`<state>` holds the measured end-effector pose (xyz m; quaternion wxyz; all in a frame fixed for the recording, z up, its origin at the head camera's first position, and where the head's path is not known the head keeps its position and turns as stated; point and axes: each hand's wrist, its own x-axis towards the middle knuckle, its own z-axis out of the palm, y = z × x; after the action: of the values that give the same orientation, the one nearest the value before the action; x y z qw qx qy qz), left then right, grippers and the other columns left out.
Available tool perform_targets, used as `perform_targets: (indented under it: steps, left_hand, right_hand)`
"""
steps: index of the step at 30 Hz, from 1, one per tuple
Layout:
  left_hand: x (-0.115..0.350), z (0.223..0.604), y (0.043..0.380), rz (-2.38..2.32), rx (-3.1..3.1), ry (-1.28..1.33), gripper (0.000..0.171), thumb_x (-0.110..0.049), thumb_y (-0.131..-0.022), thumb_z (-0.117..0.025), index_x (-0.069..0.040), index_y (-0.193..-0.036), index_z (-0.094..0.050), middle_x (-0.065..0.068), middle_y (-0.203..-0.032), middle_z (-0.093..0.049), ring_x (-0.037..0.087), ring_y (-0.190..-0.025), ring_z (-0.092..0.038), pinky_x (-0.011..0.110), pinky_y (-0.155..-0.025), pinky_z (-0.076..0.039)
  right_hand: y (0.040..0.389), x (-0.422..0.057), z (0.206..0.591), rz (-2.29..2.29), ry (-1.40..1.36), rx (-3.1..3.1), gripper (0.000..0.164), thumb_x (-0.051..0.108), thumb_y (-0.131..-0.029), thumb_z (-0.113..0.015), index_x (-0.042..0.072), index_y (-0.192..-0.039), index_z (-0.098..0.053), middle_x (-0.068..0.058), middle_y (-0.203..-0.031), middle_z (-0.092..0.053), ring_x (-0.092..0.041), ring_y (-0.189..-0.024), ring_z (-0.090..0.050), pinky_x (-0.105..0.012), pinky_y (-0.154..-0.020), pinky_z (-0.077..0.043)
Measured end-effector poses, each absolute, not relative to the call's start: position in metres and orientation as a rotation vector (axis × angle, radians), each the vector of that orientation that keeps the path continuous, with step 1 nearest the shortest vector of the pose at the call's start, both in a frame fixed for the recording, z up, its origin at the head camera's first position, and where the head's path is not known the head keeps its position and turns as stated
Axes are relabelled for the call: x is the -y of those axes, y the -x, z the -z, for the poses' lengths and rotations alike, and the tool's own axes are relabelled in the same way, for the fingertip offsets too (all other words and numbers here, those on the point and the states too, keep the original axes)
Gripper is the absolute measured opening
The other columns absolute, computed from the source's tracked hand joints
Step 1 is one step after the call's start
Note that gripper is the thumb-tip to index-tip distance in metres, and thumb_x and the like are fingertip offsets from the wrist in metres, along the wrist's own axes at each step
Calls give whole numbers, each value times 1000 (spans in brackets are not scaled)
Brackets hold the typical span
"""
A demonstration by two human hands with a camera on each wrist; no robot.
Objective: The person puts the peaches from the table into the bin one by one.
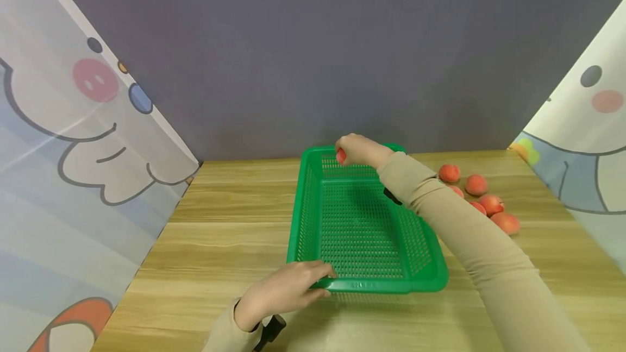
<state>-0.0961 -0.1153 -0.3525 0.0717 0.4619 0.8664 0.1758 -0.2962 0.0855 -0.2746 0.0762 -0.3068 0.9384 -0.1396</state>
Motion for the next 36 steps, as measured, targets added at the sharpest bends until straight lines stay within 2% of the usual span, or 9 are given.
perform_targets:
  steps: [10,15,19,21,26,36]
  left_hand:
    - [116,353,96,-540,-2606,-1420,19,-18,-84,-61,-12,-102,-55,-5,-93,-58,-2,-77,-51,7,-66,-39]
    - [117,353,95,-548,-2600,-1411,19,-18,-84,-61,-11,-101,-55,-5,-92,-58,-1,-80,-52,9,-67,-40]
    - [116,353,95,-550,-2602,-1433,19,-18,-84,-61,-11,-101,-55,-4,-93,-59,0,-82,-53,8,-67,-40]
    - [117,354,96,-546,-2606,-1442,19,-18,-84,-61,-11,-101,-55,-4,-94,-59,0,-83,-54,8,-68,-40]
    - [117,354,96,-547,-2603,-1441,20,-19,-84,-61,-11,-101,-56,-3,-95,-60,1,-84,-55,8,-69,-41]
    - [115,353,95,-544,-2602,-1429,19,-18,-84,-61,-12,-101,-55,-4,-95,-59,-1,-81,-53,8,-67,-40]
  right_hand:
    - [300,-64,296,435,984,-2791,24,-3,-75,-56,-4,-99,-61,-14,-97,-59,-19,-74,-47,-27,-65,-41]
    - [305,-56,307,427,997,-2802,27,-4,-74,-55,-5,-101,-61,-14,-98,-60,-18,-77,-50,-25,-68,-42]
    - [308,-51,316,407,964,-2808,22,-5,-75,-54,-3,-96,-60,-12,-86,-57,-17,-69,-41,-26,-61,-36]
    - [310,-48,321,401,944,-2808,22,-4,-76,-54,-3,-97,-60,-12,-86,-55,-17,-67,-39,-26,-60,-34]
    - [312,-43,332,405,931,-2813,25,0,-78,-59,-3,-103,-60,-14,-96,-59,-18,-72,-46,-27,-63,-40]
    - [315,-42,358,469,864,-2868,31,4,-77,-65,-4,-107,-59,-14,-98,-60,-23,-83,-53,-31,-71,-45]
